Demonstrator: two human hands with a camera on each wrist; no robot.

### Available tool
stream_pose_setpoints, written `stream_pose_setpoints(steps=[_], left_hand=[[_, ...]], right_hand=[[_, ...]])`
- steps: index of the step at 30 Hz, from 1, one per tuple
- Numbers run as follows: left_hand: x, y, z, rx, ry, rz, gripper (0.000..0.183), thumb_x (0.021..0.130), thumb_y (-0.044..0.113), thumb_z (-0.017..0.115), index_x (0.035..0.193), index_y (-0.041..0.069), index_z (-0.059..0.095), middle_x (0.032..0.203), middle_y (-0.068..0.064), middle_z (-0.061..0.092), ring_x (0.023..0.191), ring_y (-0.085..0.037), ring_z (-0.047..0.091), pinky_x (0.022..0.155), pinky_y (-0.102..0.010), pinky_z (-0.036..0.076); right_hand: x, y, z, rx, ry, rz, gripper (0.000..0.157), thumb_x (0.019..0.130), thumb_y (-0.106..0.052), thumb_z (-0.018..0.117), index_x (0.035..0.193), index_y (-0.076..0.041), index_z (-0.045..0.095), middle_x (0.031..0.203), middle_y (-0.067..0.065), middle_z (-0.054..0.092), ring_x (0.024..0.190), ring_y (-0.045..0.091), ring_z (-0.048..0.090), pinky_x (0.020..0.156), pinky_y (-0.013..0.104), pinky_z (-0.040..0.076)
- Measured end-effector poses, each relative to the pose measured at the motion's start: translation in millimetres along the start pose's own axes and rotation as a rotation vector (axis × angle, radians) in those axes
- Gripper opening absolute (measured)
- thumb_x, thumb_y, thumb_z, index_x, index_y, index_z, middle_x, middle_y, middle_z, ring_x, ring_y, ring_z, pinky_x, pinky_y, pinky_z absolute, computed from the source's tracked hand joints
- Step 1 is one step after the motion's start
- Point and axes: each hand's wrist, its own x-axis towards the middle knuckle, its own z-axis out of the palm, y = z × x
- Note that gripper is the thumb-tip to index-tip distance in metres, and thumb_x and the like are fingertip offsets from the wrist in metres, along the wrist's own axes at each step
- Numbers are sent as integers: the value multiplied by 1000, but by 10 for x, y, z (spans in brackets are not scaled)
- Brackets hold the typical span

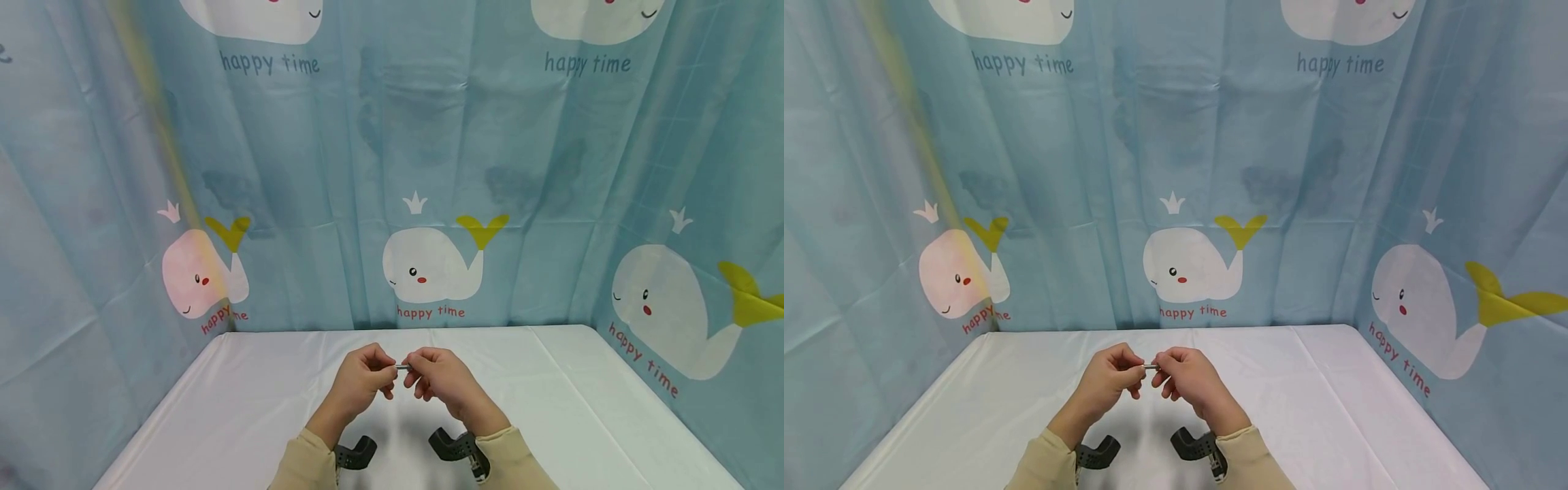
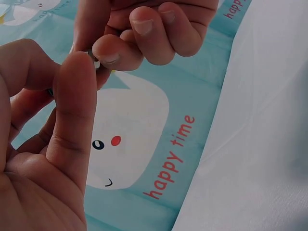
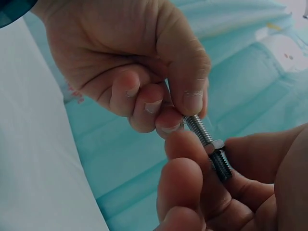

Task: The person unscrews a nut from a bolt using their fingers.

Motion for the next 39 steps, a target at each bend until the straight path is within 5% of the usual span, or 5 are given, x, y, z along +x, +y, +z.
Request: stream_pose_setpoints(steps=[11,22,32,39], left_hand=[[1,-5,-8,-1,-5,1,6,89,2,67,88,7,64,78,-11,62,62,-24,60,60,-41,59],[4,-1,-4,-8,-1,7,11,88,0,67,84,11,64,75,-11,62,62,-24,61,60,-43,59],[6,-13,-5,-4,-12,10,5,89,1,68,89,5,64,79,-11,62,62,-24,60,59,-40,59],[11,-9,4,0,-7,11,13,88,-1,66,84,12,64,77,-12,62,61,-24,60,59,-39,59]], right_hand=[[-14,-48,-10,16,1,-32,23,94,-14,64,111,2,66,94,11,68,61,18,57,54,26,46],[-28,-30,-8,6,6,2,36,102,-36,57,101,-1,67,77,10,65,57,16,55,51,25,45],[-31,-42,-16,42,-3,-27,24,95,-15,65,112,1,64,94,11,67,61,17,56,55,26,46],[-15,-15,-14,11,3,4,35,100,-36,59,106,-2,67,83,11,68,58,17,57,52,24,46]])
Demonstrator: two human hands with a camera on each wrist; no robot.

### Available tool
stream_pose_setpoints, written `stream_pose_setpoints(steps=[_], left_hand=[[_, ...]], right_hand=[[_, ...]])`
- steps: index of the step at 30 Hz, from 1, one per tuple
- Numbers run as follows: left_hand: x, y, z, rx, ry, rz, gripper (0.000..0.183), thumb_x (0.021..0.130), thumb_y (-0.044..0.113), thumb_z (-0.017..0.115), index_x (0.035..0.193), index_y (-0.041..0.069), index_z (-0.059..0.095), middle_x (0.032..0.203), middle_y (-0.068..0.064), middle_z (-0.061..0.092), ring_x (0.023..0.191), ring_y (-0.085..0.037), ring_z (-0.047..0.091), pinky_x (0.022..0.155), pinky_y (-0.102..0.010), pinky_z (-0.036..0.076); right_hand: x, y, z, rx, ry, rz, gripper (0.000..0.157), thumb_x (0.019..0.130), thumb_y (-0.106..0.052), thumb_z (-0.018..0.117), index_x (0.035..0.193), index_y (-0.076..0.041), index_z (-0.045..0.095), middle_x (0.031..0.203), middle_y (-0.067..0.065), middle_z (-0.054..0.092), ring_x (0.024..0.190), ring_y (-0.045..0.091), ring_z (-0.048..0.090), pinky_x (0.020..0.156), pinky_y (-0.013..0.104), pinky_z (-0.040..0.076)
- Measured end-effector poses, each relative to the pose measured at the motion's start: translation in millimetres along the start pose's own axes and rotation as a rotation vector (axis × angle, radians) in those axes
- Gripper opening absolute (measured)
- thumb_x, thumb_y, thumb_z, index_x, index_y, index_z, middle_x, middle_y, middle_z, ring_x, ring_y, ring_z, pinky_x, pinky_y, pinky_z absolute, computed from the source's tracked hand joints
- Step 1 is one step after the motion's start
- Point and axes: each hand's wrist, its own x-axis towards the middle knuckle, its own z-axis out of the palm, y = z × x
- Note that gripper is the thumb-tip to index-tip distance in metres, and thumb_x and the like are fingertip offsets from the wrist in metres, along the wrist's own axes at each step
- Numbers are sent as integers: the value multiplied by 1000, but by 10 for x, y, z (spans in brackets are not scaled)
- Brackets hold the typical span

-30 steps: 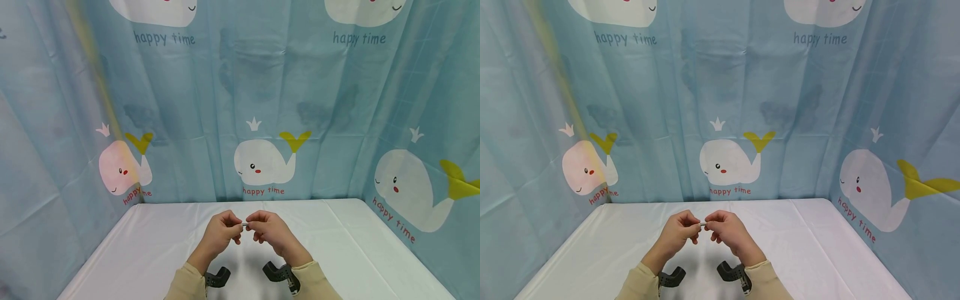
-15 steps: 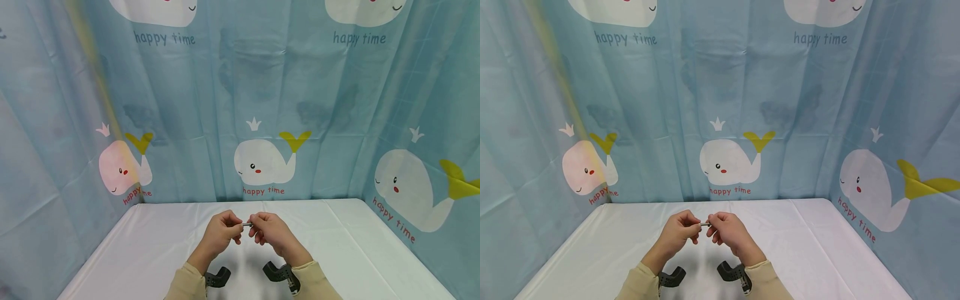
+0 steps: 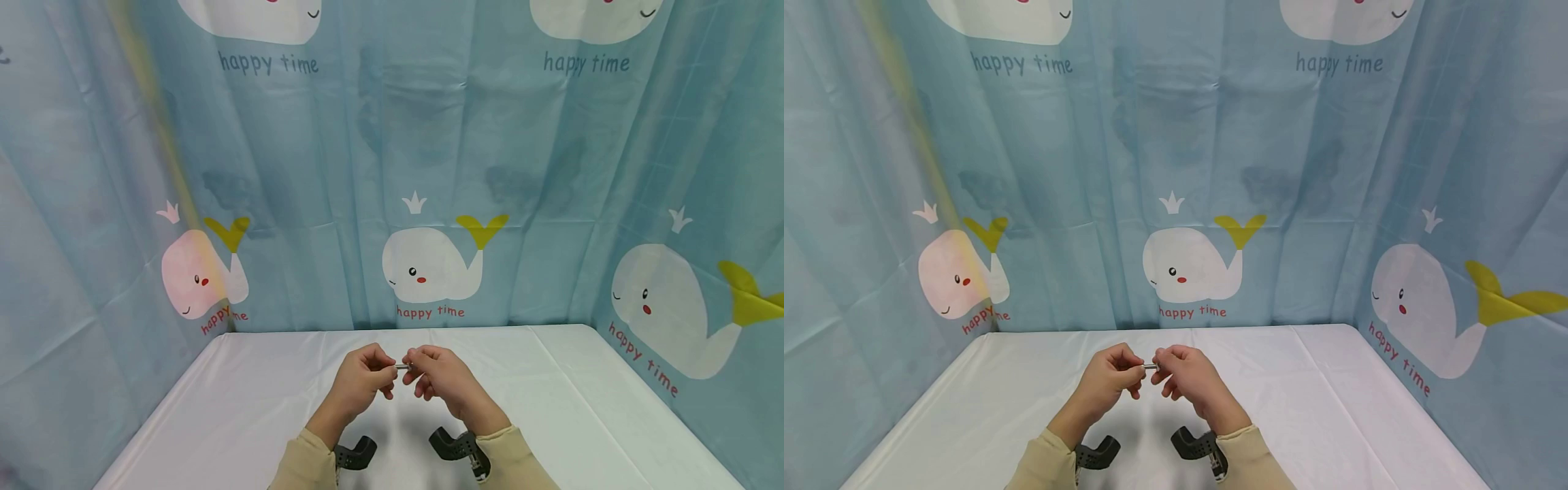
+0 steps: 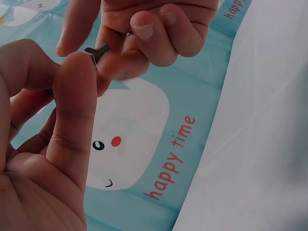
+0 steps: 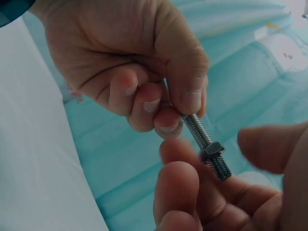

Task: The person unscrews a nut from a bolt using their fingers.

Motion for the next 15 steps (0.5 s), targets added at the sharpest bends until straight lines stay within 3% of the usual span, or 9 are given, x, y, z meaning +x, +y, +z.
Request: stream_pose_setpoints(steps=[5,12,15], left_hand=[[-3,5,4,-6,-1,1,12,88,-1,67,84,10,64,75,-11,62,61,-24,61,58,-39,59],[-9,10,2,-11,-7,-3,4,88,1,68,89,3,64,79,-11,62,63,-23,60,59,-39,59],[-11,13,0,-7,-8,-5,4,88,0,68,90,1,64,79,-12,62,62,-23,60,59,-38,59]], right_hand=[[5,23,4,-16,-11,-18,32,103,-30,55,101,-1,68,73,9,65,57,16,57,51,25,46],[-6,-16,-3,28,-12,-19,23,96,-15,63,113,1,66,94,14,68,61,17,58,54,25,47],[-12,-36,1,34,-21,-6,26,96,-18,63,114,0,66,96,13,68,61,18,58,54,25,47]])
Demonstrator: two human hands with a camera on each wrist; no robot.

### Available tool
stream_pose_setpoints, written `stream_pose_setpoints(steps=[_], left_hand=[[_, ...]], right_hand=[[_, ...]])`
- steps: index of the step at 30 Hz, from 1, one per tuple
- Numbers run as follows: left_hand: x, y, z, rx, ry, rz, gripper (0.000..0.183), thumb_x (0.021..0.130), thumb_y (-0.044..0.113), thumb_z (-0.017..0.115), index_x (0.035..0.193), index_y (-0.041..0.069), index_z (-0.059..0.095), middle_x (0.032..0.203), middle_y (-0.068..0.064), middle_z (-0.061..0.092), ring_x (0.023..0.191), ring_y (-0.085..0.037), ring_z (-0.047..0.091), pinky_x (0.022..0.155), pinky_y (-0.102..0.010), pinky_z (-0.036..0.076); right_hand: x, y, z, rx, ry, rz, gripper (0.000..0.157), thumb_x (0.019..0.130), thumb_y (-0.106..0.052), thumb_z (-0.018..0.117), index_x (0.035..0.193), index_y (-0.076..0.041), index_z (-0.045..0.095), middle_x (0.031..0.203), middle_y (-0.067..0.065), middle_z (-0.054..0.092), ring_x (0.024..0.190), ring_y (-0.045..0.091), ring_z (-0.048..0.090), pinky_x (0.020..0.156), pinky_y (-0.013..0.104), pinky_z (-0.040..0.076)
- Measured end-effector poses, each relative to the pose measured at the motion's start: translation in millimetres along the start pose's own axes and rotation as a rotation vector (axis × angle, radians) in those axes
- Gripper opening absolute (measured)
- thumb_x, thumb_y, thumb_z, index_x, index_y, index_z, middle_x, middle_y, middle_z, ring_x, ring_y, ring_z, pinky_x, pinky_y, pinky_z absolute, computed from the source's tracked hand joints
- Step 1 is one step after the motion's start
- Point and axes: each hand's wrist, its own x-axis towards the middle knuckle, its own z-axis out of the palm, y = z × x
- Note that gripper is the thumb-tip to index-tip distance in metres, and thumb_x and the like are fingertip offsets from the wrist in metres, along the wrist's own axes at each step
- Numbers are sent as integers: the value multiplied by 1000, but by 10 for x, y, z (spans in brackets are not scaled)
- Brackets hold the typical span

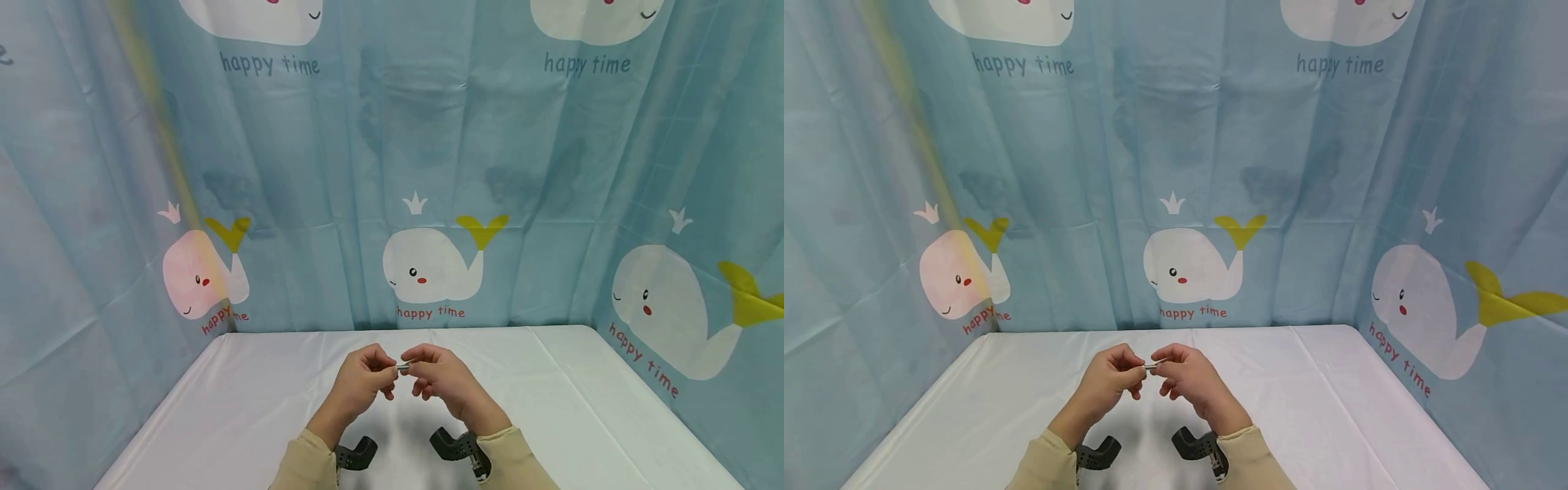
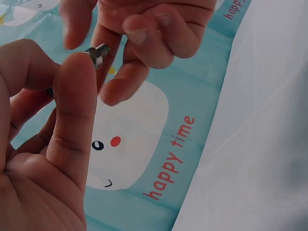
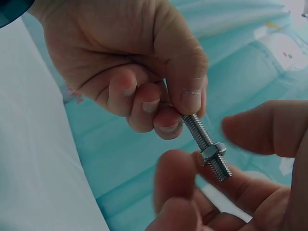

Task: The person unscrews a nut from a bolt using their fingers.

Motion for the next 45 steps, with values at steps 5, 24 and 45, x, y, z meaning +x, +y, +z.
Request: stream_pose_setpoints(steps=[5,24,45], left_hand=[[5,-17,-7,1,12,1,7,89,0,67,87,6,64,76,-11,62,62,-24,60,59,-41,59],[23,-9,-13,13,16,5,5,90,0,67,88,4,64,75,-11,62,62,-24,61,59,-40,59],[19,-3,-5,18,20,-15,7,90,1,66,87,7,64,80,-12,63,62,-25,61,61,-43,60]], right_hand=[[4,21,5,-35,3,13,33,100,-31,59,107,0,67,81,10,66,60,17,57,52,25,46],[31,24,-13,-39,0,-8,28,100,-27,60,105,0,68,81,12,67,59,18,59,54,26,48],[22,9,-15,-2,7,16,24,97,-17,60,113,-1,66,97,13,70,61,19,60,55,25,48]])
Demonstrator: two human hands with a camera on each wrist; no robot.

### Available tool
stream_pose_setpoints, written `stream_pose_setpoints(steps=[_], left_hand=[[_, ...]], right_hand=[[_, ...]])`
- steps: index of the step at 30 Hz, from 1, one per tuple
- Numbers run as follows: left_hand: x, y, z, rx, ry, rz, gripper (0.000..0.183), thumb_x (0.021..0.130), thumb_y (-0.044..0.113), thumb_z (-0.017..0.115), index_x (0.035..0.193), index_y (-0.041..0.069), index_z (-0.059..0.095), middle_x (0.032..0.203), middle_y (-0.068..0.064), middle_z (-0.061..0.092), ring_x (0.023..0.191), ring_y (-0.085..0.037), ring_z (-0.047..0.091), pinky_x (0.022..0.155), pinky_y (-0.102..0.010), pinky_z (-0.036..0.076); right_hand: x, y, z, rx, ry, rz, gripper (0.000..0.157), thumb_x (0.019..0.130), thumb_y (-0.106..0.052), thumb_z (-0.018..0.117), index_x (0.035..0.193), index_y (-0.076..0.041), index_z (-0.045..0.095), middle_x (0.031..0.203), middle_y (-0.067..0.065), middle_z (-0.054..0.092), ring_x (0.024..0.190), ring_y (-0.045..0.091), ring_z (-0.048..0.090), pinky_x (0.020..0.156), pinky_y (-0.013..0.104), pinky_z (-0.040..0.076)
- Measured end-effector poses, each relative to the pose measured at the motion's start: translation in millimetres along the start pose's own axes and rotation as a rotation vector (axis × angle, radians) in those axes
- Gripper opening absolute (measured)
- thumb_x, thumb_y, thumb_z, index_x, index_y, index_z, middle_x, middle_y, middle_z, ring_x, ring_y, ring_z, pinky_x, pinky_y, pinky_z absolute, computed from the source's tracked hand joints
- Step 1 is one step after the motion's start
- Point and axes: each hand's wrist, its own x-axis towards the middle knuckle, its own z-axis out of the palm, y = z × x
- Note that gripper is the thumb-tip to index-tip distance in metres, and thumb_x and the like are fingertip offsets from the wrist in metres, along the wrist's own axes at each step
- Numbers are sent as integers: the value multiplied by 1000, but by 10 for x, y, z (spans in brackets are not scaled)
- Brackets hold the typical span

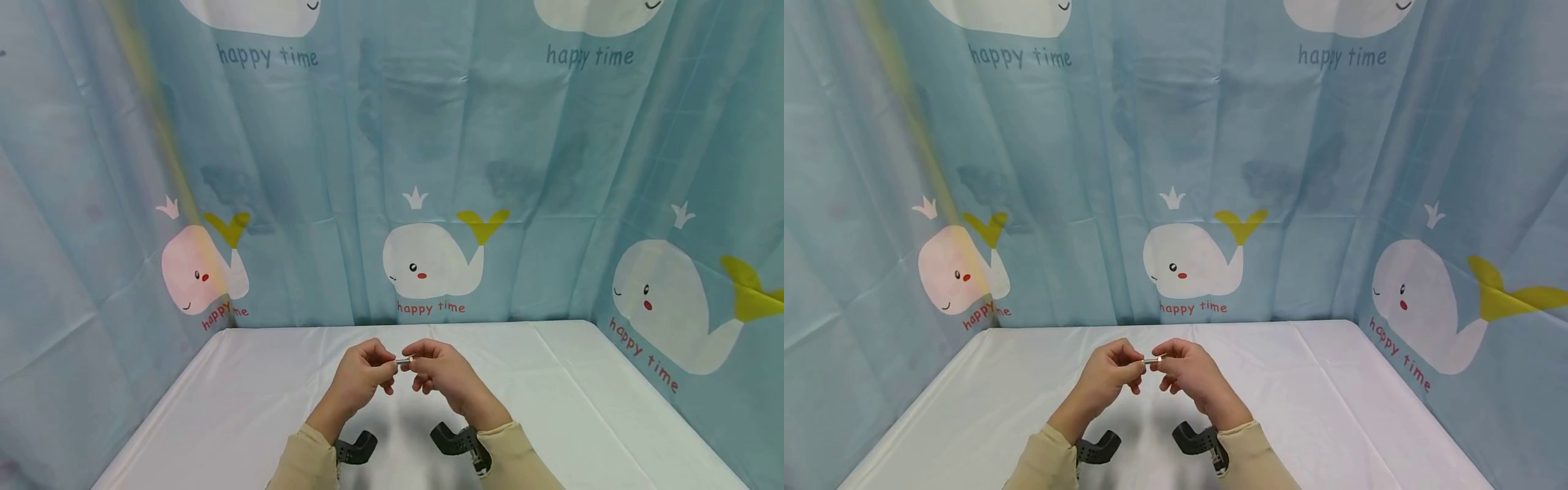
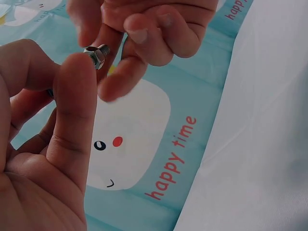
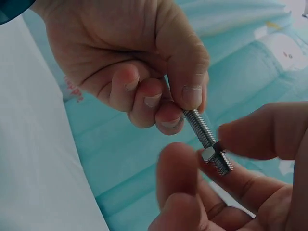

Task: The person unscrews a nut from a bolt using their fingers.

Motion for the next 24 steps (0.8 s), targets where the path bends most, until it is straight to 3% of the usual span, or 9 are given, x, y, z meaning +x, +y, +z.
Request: stream_pose_setpoints(steps=[5,8,12,16,21,24], left_hand=[[-2,8,-1,-7,2,7,7,90,0,66,87,6,64,77,-13,63,62,-25,61,59,-39,59],[-2,2,0,-2,-2,8,5,90,0,66,89,4,64,75,-13,62,62,-25,61,59,-39,59],[-3,2,5,-1,-5,7,5,90,1,66,88,4,64,77,-12,63,62,-25,61,60,-40,59],[-5,5,2,0,-11,13,4,90,1,67,88,5,64,79,-13,63,63,-25,61,60,-40,60],[5,1,-1,12,-5,13,6,90,-1,66,88,4,64,75,-12,62,62,-24,61,60,-39,59],[18,-16,1,16,-7,7,3,90,-2,66,91,0,63,74,-10,62,62,-23,61,60,-39,59]], right_hand=[[-10,-4,4,-21,-7,-5,33,102,-30,57,111,1,67,88,13,70,60,19,62,53,25,49],[-14,1,7,-33,-16,-20,34,103,-29,55,107,2,68,82,13,69,60,19,63,53,26,49],[-7,7,10,-10,-9,-16,22,100,-17,56,108,-1,68,89,13,70,61,20,63,55,26,50],[-5,5,12,6,-3,4,23,97,-16,58,113,-1,66,97,14,70,61,20,63,55,26,50],[-7,28,14,-32,-7,-8,34,102,-33,57,107,0,67,80,12,69,60,19,60,54,26,49],[1,45,15,-39,-3,-24,30,102,-28,57,103,0,67,75,12,67,59,18,59,54,26,48]])
